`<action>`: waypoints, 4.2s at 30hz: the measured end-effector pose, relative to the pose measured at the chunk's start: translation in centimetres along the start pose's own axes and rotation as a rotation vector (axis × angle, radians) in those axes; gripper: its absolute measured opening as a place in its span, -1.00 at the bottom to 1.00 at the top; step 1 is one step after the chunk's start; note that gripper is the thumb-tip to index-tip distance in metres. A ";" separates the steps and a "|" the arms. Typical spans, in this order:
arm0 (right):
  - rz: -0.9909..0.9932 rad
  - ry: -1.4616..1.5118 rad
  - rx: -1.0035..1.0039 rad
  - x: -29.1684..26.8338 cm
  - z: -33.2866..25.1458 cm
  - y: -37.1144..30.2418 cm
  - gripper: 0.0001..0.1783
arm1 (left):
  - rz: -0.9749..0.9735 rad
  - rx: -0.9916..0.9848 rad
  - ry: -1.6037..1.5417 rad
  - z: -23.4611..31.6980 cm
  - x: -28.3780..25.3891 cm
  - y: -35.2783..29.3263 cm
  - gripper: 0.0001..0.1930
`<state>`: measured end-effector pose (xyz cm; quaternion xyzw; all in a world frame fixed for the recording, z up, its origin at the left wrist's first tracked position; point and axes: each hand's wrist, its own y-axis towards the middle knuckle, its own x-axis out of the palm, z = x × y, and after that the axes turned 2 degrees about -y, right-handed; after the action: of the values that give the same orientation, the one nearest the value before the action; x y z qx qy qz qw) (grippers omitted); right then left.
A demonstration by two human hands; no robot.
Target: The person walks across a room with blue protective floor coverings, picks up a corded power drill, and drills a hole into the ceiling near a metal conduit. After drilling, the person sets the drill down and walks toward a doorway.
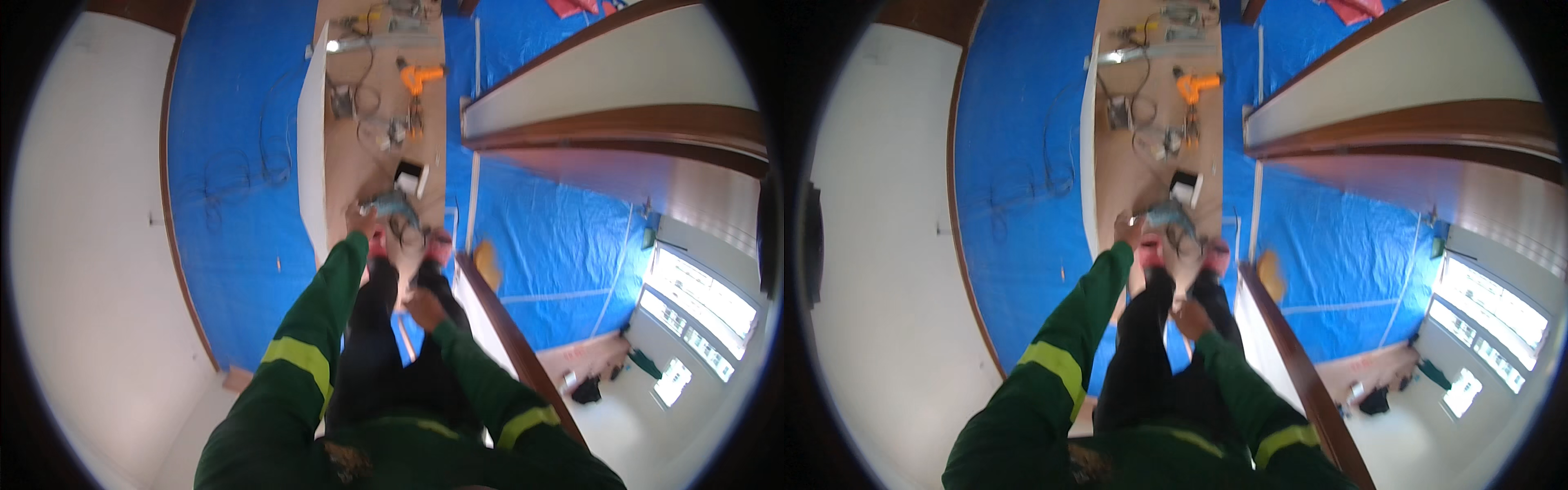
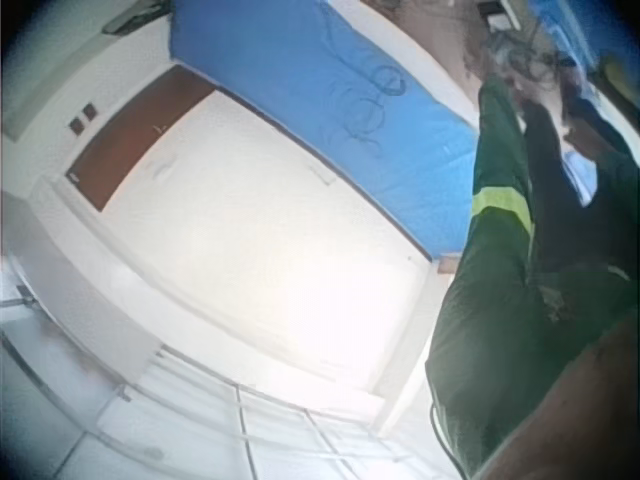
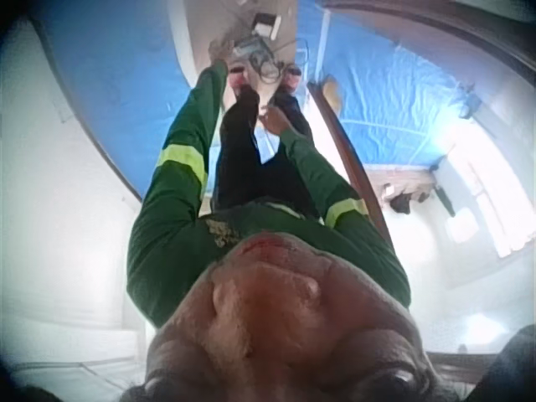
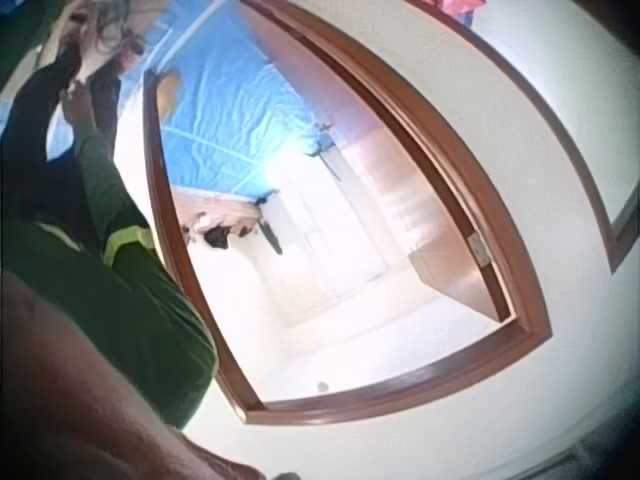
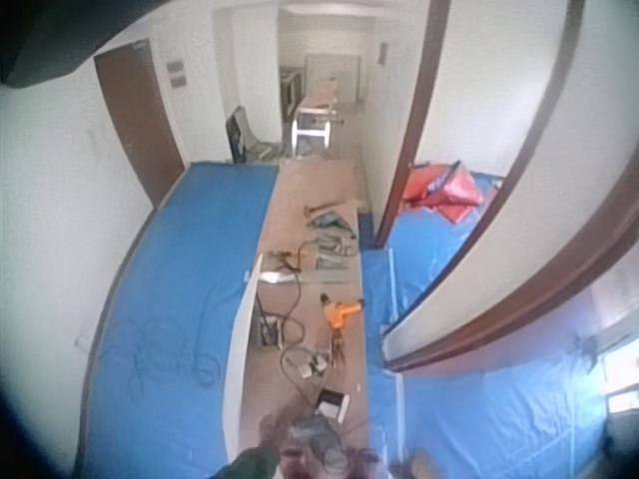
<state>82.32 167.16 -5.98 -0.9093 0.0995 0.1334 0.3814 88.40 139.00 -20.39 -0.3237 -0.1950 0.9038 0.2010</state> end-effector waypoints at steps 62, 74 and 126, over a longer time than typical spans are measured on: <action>-0.445 0.121 0.252 3.7 0.1 11.2 -0.40 | 0.478 -0.301 -0.549 -23.6 4.2 27.2 -0.87; -0.463 0.107 0.234 3.6 0.4 10.7 -0.40 | 0.464 0.103 0.649 -19.2 5.4 22.5 -0.79; -0.422 0.138 0.199 3.5 0.4 9.5 -0.42 | 0.663 -0.208 -0.029 -18.6 6.9 19.4 -0.76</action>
<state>82.83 160.59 -13.69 -0.8749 -0.0543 -0.0222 0.4807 91.23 130.15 -46.55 -0.3752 -0.1732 0.8997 -0.1405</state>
